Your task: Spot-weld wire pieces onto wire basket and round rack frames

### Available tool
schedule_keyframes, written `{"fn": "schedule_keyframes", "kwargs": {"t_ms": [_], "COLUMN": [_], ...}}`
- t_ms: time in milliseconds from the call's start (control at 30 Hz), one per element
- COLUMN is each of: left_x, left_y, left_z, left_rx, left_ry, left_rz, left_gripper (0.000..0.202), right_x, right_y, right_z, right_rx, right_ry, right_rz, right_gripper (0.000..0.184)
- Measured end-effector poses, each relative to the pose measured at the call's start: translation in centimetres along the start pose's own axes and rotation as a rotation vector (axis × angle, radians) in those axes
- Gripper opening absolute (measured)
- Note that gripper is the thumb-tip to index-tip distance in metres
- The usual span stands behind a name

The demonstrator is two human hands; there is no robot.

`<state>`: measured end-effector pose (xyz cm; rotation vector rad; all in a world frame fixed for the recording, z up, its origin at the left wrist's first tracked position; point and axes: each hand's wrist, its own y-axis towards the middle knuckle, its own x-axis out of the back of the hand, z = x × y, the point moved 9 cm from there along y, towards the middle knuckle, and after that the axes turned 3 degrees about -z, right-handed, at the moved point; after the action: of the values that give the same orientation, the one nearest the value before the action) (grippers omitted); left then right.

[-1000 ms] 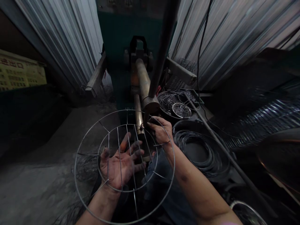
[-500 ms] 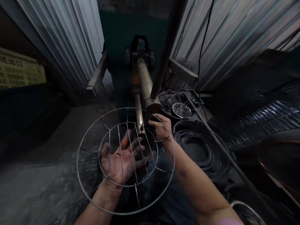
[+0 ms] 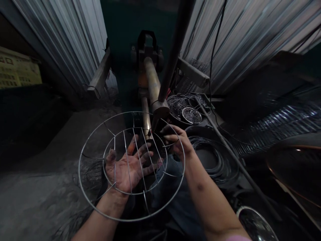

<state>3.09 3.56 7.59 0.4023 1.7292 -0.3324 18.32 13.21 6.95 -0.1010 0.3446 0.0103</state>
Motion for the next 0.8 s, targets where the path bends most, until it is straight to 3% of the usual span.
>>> {"fn": "schedule_keyframes", "kwargs": {"t_ms": [100,200,333,533,800], "left_x": [-0.2,-0.4,-0.4,0.2,0.6], "left_y": [0.0,0.0,-0.1,0.0,0.5], "left_z": [0.1,0.1,-0.1,-1.4,-2.5], "left_rx": [-0.024,-0.094,-0.159,-0.218,-0.259], "left_ry": [0.042,0.110,0.151,0.183,0.186], "left_rz": [0.022,0.018,0.017,0.004,-0.068], "left_gripper": [0.085,0.088,0.083,0.078,0.071], "right_x": [1.4,2.2,0.7,-0.9,-2.7], "right_y": [-2.3,-3.1,-2.2,-0.6,1.4], "right_z": [-0.5,-0.7,-0.7,0.6,1.2], "right_rx": [-0.039,0.028,0.160,0.329,0.355], "right_ry": [0.044,0.084,0.054,-0.084,-0.137], "right_rz": [0.037,-0.132,-0.257,-0.236,-0.171], "right_gripper": [0.027,0.024,0.026,0.017,0.016]}}
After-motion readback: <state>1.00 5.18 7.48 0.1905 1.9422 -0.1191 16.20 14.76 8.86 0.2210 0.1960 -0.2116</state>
